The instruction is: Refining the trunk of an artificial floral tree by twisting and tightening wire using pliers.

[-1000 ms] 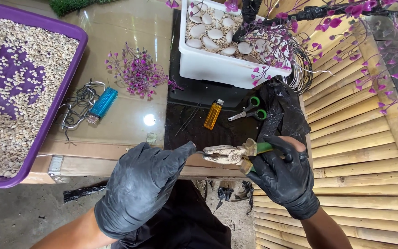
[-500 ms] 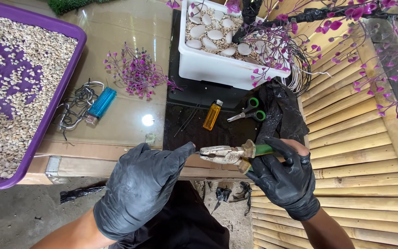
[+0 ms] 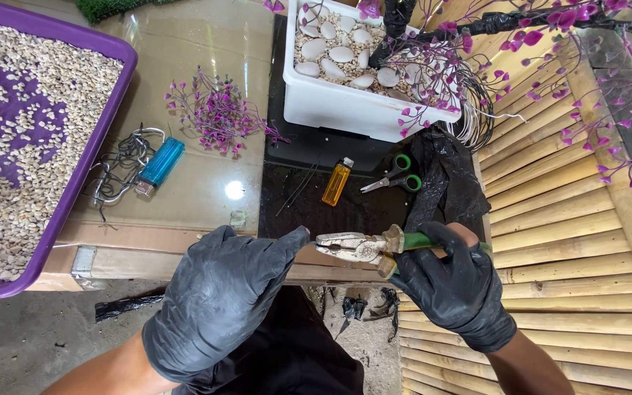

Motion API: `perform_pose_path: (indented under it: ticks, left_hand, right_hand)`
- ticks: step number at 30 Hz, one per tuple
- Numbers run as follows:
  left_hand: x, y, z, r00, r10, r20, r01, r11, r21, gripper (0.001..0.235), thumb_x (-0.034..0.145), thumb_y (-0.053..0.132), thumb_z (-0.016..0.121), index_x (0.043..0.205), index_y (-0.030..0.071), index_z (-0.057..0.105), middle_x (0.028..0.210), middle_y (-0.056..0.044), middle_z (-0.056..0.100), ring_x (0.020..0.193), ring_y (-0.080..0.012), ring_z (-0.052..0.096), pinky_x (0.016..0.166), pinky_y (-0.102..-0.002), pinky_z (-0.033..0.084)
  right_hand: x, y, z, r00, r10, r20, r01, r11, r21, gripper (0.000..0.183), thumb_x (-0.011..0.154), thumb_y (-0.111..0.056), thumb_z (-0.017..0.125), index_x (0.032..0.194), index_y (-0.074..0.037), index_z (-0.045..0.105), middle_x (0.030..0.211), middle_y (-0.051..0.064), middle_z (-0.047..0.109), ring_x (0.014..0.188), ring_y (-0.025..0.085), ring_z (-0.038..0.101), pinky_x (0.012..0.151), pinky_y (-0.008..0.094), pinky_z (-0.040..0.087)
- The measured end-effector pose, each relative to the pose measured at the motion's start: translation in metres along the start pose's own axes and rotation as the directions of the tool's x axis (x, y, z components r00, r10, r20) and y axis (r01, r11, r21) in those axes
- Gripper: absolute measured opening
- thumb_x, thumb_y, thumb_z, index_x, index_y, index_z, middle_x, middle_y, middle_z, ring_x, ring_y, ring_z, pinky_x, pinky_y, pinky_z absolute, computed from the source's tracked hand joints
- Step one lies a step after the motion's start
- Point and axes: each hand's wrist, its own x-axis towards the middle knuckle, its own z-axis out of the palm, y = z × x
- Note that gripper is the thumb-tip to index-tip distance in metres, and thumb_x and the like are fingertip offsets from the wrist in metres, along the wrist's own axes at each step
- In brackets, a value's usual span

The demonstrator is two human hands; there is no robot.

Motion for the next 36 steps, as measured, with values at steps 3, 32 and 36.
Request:
perform_pose_path:
  ticks: [3, 32, 36]
  left_hand:
    - [-0.002, -0.002, 0.001, 0.996, 0.07, 0.064, -0.075, 0.993, 0.089, 0.066, 0.081, -0.001, 0.055, 0.145, 0.019, 0.055, 0.072, 0.002, 0.058, 0.059, -0.0242, 0.058, 0.063, -0.043, 0.047]
    - [0.001, -0.032, -0.026, 0.929, 0.314, 0.196, -0.312, 0.949, -0.04, 0.074, 0.08, -0.002, 0.061, 0.15, 0.021, 0.051, 0.071, 0.001, 0.062, 0.057, -0.0269, 0.059, 0.054, -0.045, 0.048]
    - [-0.006, -0.034, -0.023, 0.929, 0.308, 0.204, -0.319, 0.948, 0.02, 0.083, 0.08, -0.005, 0.06, 0.156, 0.021, 0.04, 0.064, 0.003, 0.054, 0.054, -0.0242, 0.054, 0.062, -0.045, 0.051]
  right_hand:
    - [0.003, 0.003, -0.003, 1.0, -0.005, -0.021, 0.005, 0.999, -0.033, 0.035, 0.101, -0.031, 0.059, 0.108, 0.0, 0.072, 0.104, 0.027, 0.07, 0.104, 0.042, 0.069, 0.067, 0.053, 0.062]
    - [-0.009, 0.005, -0.019, 0.996, 0.061, 0.058, -0.066, 0.993, 0.094, 0.026, 0.097, -0.026, 0.065, 0.111, -0.006, 0.073, 0.114, 0.02, 0.069, 0.108, 0.043, 0.067, 0.074, 0.056, 0.054]
    - [-0.001, 0.004, -0.03, 0.997, 0.055, 0.051, -0.057, 0.998, 0.035, 0.025, 0.097, -0.025, 0.066, 0.11, -0.005, 0.074, 0.116, 0.019, 0.072, 0.112, 0.039, 0.068, 0.074, 0.054, 0.056]
